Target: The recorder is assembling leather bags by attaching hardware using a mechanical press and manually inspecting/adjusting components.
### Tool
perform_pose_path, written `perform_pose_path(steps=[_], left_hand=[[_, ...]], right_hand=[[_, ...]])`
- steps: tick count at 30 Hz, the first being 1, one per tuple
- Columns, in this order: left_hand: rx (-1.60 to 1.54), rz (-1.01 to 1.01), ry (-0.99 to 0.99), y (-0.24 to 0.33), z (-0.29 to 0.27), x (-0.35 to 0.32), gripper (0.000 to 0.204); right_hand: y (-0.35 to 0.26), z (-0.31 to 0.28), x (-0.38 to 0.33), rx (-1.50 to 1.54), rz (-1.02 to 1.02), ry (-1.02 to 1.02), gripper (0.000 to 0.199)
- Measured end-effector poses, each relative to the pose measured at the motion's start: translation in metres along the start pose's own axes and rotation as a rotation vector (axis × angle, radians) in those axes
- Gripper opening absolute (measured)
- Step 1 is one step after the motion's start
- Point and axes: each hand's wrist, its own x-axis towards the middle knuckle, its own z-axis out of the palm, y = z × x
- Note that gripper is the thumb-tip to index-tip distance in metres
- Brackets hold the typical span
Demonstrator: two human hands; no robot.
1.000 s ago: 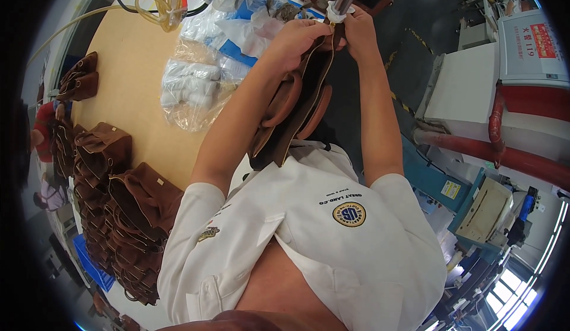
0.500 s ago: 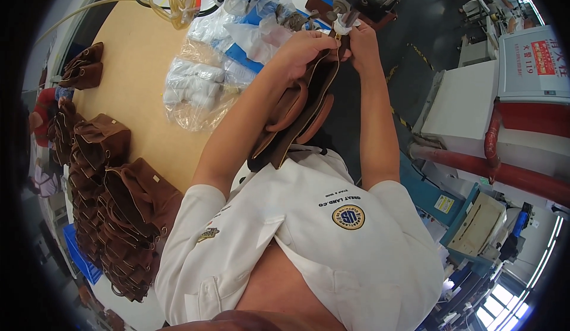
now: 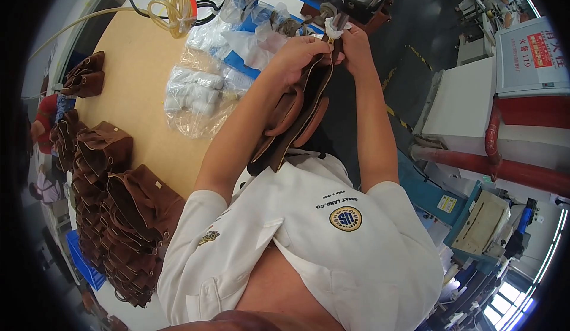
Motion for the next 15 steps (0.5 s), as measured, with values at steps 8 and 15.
perform_pose_path(steps=[8,15], left_hand=[[-0.021,-0.005,-0.015,0.001,0.0,-0.004,0.011],[0.01,0.083,-0.047,-0.003,-0.004,-0.003,0.011]], right_hand=[[-0.001,0.002,0.0,-0.021,0.022,0.003,0.017],[-0.009,0.02,-0.019,0.109,-0.001,0.102,0.017]])
